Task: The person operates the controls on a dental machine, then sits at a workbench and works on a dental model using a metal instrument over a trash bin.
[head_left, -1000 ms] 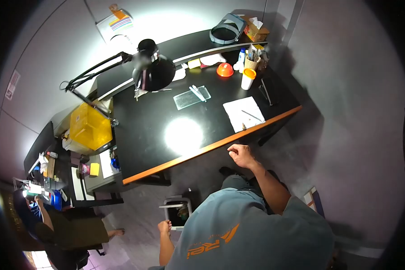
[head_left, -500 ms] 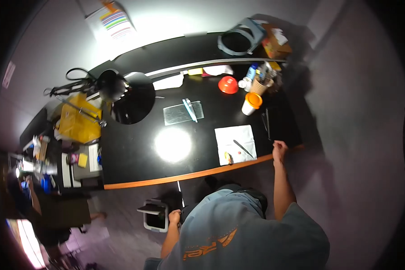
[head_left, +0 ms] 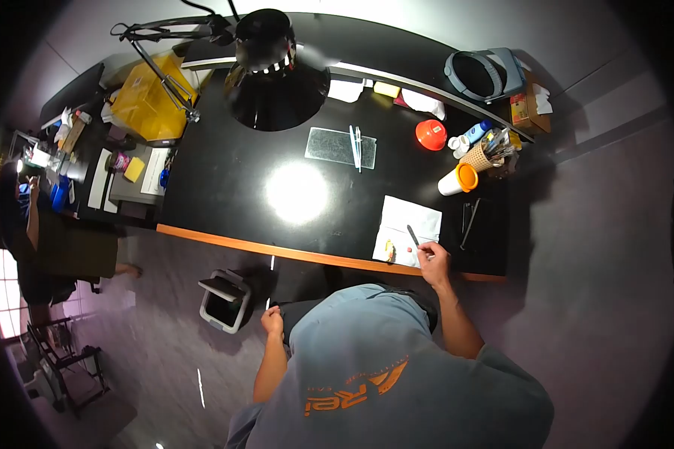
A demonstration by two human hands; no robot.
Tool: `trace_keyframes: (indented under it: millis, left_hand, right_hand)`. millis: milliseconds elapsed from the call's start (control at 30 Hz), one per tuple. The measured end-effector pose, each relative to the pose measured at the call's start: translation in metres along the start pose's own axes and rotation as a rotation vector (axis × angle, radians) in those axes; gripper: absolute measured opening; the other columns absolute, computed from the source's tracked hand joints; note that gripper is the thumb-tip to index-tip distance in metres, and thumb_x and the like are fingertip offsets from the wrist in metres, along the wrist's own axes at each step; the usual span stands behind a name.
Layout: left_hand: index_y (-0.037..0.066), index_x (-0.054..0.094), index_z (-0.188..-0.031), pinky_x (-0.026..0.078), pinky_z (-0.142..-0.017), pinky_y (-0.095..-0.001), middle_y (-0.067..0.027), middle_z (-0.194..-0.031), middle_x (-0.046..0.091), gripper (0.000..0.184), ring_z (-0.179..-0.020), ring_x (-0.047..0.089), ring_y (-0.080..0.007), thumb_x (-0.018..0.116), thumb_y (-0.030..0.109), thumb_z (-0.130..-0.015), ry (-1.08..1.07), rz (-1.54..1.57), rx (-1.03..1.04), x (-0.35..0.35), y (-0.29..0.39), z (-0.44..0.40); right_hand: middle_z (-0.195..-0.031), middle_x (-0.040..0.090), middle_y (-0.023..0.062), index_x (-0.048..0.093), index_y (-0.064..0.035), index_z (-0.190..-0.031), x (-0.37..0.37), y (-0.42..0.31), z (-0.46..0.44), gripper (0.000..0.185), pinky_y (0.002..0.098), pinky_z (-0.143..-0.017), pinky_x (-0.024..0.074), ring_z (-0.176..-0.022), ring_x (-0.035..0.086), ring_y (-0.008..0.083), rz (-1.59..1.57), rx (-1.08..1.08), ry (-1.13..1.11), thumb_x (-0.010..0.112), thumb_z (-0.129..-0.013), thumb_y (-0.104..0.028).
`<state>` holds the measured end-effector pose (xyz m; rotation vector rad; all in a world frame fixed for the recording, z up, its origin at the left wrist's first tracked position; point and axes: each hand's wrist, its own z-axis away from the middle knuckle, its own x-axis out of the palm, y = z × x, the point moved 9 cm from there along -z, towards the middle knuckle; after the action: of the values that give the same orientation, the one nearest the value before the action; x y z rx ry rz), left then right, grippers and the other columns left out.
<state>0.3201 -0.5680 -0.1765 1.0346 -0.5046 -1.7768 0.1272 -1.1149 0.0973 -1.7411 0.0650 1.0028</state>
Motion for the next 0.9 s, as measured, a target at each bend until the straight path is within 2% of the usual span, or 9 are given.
trace_keyframes:
  millis: [100, 167, 300, 400, 500, 767, 833, 867, 900]
  left_hand:
    - [0.000, 0.073, -0.099, 0.051, -0.080, -0.0268, -0.0076, -0.088, 0.070, 0.016, -0.084, 0.065, -0.0153, 0.064, 0.005, -0.087, -0.093, 0.085, -0.076, 0.005, 0.008, -0.005]
    - [0.001, 0.071, -0.105, 0.049, -0.070, -0.0245, -0.0064, -0.089, 0.070, 0.019, -0.077, 0.064, -0.0120, 0.062, 0.005, -0.090, -0.188, 0.126, -0.147, 0.007, 0.025, -0.002]
    - [0.003, 0.068, -0.110, 0.044, -0.058, -0.0212, -0.0037, -0.089, 0.069, 0.020, -0.070, 0.061, -0.0076, 0.060, 0.006, -0.092, -0.244, 0.203, -0.132, 0.012, 0.084, 0.007]
    - [0.003, 0.068, -0.110, 0.045, -0.061, -0.0202, -0.0038, -0.090, 0.070, 0.020, -0.073, 0.062, -0.0078, 0.061, 0.007, -0.092, -0.242, 0.250, -0.040, 0.017, 0.121, 0.007]
    - [0.004, 0.069, -0.110, 0.047, -0.064, -0.0210, -0.0038, -0.091, 0.070, 0.019, -0.076, 0.063, -0.0087, 0.062, 0.008, -0.092, -0.259, 0.281, 0.012, 0.026, 0.169, 0.030]
    - [0.004, 0.074, -0.104, 0.053, -0.070, -0.0295, -0.0074, -0.085, 0.073, 0.021, -0.077, 0.066, -0.0133, 0.069, 0.021, -0.092, -0.434, 0.038, 0.313, 0.092, 0.273, 0.106]
    - [0.006, 0.074, -0.105, 0.056, -0.074, -0.0311, -0.0099, -0.086, 0.074, 0.025, -0.079, 0.070, -0.0152, 0.068, 0.024, -0.089, -0.469, -0.060, 0.530, 0.113, 0.308, 0.131]
    - [0.008, 0.074, -0.104, 0.056, -0.076, -0.0307, -0.0106, -0.089, 0.075, 0.022, -0.081, 0.071, -0.0160, 0.066, 0.022, -0.089, -0.524, -0.093, 0.465, 0.121, 0.318, 0.142]
    - [0.005, 0.073, -0.101, 0.056, -0.077, -0.0315, -0.0111, -0.091, 0.075, 0.020, -0.084, 0.072, -0.0180, 0.065, 0.019, -0.089, -0.590, -0.005, 0.456, 0.126, 0.329, 0.155]
  right_hand:
    - [-0.071, 0.068, 0.0062, 0.068, 0.0015, -0.085, 0.024, -0.029, -0.011, 0.009, 0.0259, -0.062, 0.0493, -0.066, 0.062, 0.0091, 0.049, 0.026, -0.186, 0.068, -0.083, -0.007]
    - [-0.071, 0.069, 0.0080, 0.069, 0.0011, -0.085, 0.036, -0.039, -0.017, 0.010, 0.0268, -0.062, 0.0500, -0.065, 0.063, 0.0101, 0.081, 0.064, -0.245, 0.070, -0.082, -0.009]
    - [-0.080, 0.071, 0.0176, 0.067, -0.0013, -0.091, 0.057, -0.071, -0.017, 0.042, 0.0432, -0.071, 0.0551, -0.078, 0.071, 0.0323, 0.377, 0.162, -0.355, 0.082, -0.071, -0.036]
    - [-0.084, 0.070, 0.0208, 0.066, -0.0010, -0.090, 0.067, -0.068, -0.014, 0.044, 0.0458, -0.073, 0.0549, -0.081, 0.070, 0.0371, 0.457, 0.089, -0.299, 0.082, -0.069, -0.037]
    - [-0.069, 0.068, 0.0155, 0.065, -0.0009, -0.082, 0.077, -0.058, -0.012, 0.037, 0.0437, -0.067, 0.0543, -0.070, 0.068, 0.0335, 0.427, 0.053, -0.262, 0.081, -0.069, -0.031]
    - [-0.069, 0.067, 0.0179, 0.065, 0.0004, -0.080, 0.078, -0.056, -0.016, 0.027, 0.0420, -0.064, 0.0537, -0.067, 0.068, 0.0345, 0.352, -0.033, -0.193, 0.076, -0.068, -0.021]
    - [-0.064, 0.064, 0.0161, 0.062, 0.0009, -0.077, 0.080, -0.050, -0.021, 0.025, 0.0407, -0.060, 0.0517, -0.060, 0.064, 0.0295, 0.292, -0.062, -0.196, 0.075, -0.068, -0.018]
    - [-0.061, 0.060, 0.0126, 0.058, 0.0009, -0.074, 0.084, -0.039, -0.024, 0.025, 0.0389, -0.056, 0.0494, -0.055, 0.059, 0.0236, 0.238, -0.080, -0.185, 0.075, -0.067, -0.017]
    - [-0.068, 0.059, 0.0192, 0.058, 0.0014, -0.073, 0.089, -0.032, -0.028, 0.023, 0.0449, -0.062, 0.0484, -0.064, 0.059, 0.0370, 0.216, -0.089, -0.224, 0.074, -0.066, -0.013]
